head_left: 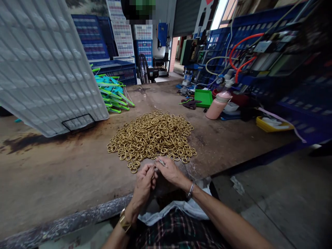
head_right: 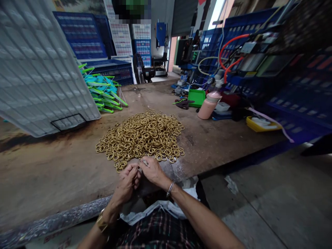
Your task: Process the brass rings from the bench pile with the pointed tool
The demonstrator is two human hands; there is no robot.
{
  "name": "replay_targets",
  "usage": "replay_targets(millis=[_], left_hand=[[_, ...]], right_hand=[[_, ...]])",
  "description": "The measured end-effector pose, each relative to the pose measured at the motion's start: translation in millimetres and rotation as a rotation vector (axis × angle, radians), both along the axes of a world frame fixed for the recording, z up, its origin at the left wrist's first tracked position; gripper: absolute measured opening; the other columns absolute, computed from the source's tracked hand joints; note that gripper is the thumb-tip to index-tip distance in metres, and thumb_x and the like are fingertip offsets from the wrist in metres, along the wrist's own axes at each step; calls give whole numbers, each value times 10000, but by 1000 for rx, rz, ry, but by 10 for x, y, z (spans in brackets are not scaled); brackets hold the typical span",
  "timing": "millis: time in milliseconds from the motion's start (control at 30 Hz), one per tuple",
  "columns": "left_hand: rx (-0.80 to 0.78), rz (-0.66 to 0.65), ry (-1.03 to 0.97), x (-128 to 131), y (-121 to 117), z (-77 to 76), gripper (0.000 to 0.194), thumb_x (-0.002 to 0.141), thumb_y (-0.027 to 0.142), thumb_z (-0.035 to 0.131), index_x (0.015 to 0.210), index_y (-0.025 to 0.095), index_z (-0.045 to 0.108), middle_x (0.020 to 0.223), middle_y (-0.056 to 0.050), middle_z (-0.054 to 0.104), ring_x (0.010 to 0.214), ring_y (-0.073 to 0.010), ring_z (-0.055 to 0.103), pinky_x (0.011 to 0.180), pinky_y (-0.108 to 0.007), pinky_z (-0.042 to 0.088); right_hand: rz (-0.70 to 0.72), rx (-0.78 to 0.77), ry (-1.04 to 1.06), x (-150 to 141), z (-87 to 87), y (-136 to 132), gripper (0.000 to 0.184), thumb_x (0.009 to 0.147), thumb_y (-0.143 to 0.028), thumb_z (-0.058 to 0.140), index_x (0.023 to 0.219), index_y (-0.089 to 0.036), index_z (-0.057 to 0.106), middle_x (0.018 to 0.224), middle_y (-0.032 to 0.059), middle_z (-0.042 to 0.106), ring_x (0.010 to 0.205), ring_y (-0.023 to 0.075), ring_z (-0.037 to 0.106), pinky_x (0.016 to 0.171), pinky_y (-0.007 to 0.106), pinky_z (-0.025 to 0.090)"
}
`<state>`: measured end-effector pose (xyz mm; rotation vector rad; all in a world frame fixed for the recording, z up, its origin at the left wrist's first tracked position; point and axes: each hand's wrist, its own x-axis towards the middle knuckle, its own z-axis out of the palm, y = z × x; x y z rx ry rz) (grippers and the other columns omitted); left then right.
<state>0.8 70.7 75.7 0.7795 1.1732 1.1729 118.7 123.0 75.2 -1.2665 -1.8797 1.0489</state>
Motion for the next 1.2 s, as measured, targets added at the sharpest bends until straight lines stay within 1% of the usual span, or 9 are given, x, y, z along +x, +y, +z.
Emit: replay_targets(millis=[100,233,300,400,533,733,967,1100,1200], left_hand=[[-20,-30,-142,5,-25,31,313,729,474,610,771,177,522,580,55,491,396,-36,361,360,-146,266],[27,-27,-150,10,-39,38,287,758,451,592,756,176,511,589,57,484,412,-32,364,375,-144,288],[34,-6,-135,11,-38,23,287,760,455,589,754,182,501,590,59,492,409,-35,369,371,-147,294],[46,18,-98,13,-37,1,305,744,470,602,761,181,506,593,57,509,407,-37,387,368,-149,298],[41,20,-53,13,-51,-1,318,740,479,602,758,175,511,575,55,510,411,-39,402,377,-145,304],[42,52,13,9,-85,11,339,720,503,610,747,178,516,553,55,517,395,-42,402,367,-144,304],[33,26,40,-6,-117,-31,340,739,496,593,688,173,502,496,68,462,378,-38,378,363,-140,302],[-20,5,-70,-13,-199,2,330,719,479,626,706,175,498,523,69,479,367,-31,367,349,-145,300],[-43,-19,-233,-12,-248,59,329,681,449,678,710,177,494,549,60,504,378,-37,381,342,-154,310]], right_hand=[[23,-37,39,12,42,-12,237,822,-280,430,638,-163,524,588,-40,490,580,98,434,557,203,318],[-8,-105,50,48,110,-27,262,859,-283,366,753,-163,574,603,-22,534,574,112,494,555,205,349],[-4,12,-61,83,124,-48,252,868,-258,359,808,-169,587,658,-1,573,619,123,519,593,210,353],[97,180,-322,129,108,-106,178,813,-156,414,817,-181,590,738,25,619,672,133,531,620,215,327],[160,218,-560,130,80,-183,177,787,-122,441,871,-183,584,762,37,638,670,140,536,592,229,287],[176,235,-637,88,91,-203,200,825,-126,390,914,-178,562,838,48,649,712,145,558,595,249,277],[141,166,-790,28,38,-213,220,794,-103,420,978,-170,521,884,77,653,759,171,593,597,254,302],[70,152,-786,60,-45,-131,241,803,-92,397,1004,-160,512,885,86,661,768,179,603,596,257,314],[-32,155,-810,124,-81,-27,240,799,-90,398,1000,-163,507,889,82,661,776,182,606,608,256,322]])
